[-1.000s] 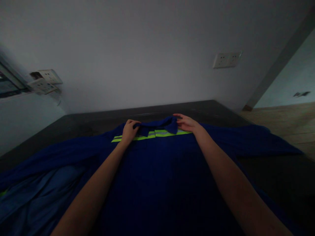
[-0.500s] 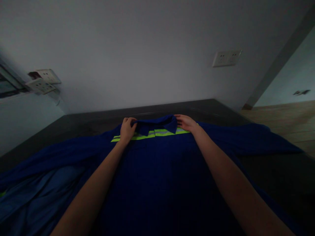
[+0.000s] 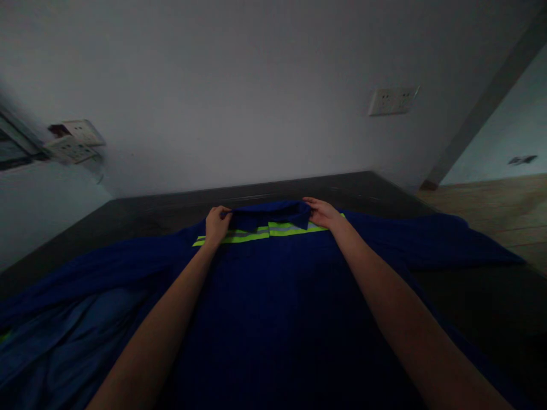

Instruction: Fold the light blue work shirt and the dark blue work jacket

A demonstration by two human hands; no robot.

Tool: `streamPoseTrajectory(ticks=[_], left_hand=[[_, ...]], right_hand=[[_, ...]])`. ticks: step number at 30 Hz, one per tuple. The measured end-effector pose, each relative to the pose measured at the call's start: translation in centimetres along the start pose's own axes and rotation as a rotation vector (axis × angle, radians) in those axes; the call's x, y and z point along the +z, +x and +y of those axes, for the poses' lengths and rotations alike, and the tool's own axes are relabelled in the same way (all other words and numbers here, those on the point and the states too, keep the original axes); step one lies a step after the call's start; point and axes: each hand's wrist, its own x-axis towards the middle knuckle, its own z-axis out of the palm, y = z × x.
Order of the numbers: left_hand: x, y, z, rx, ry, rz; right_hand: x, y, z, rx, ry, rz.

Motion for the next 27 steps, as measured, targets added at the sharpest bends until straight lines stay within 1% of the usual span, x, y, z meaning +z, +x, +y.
streamPoseTrajectory(ticks=[3,5,6,7,9,10,11,13,14,16,18,20,23,27], left_hand=[[0.1,0.1,-0.2,-0.055,0.0,-0.031],[0.2,0.1,-0.3,-0.064,0.007,-0.046],[0.3,0.0,-0.4,-0.059,0.013,-0.047],[0.4,0.0,-0.4,-0.051,0.02,-0.044],[0.5,0.0,-0.3,-0.029,0.029,-0.037],[0.5,0.0,-0.2,-0.018,0.032,-0.033],[0.5,0.0,-0.2,-0.007,0.034,-0.031],[0.4,-0.1,0.0,0.006,0.038,-0.027],[0.3,-0.1,0.0,0.009,0.039,-0.025],[0.2,-0.2,0.0,0.015,0.035,-0.016],[0.3,-0.2,0.0,0.038,0.03,-0.009],[0.4,-0.2,-0.1,0.078,0.038,-0.006],[0.6,-0.2,-0.2,0.132,0.061,-0.005],[0.8,-0.1,-0.3,0.124,0.087,-0.017]], right_hand=[[0.0,0.0,0.0,-0.016,-0.093,0.047],[0.3,0.0,-0.5,-0.05,-0.14,0.085],[0.6,0.0,-0.8,-0.107,-0.19,0.105],[1.0,-0.1,-1.2,-0.196,-0.272,0.115],[2.0,-0.5,-1.9,-0.434,-0.54,0.094],[2.6,-0.8,-2.1,-0.549,-0.719,0.07],[3.2,-1.1,-2.2,-0.634,-0.904,0.05],[4.3,-1.8,-2.2,-0.696,-1.218,0.054],[4.6,-2.1,-2.0,-0.694,-1.336,0.082],[4.9,-2.5,-1.7,-0.66,-1.475,0.151],[4.7,-2.6,-1.6,-0.62,-1.518,0.213],[4.3,-2.6,-1.7,-0.584,-1.525,0.249],[4.1,-2.4,-2.0,-0.522,-1.538,0.235],[4.4,-2.4,-2.4,-0.415,-1.568,0.175]])
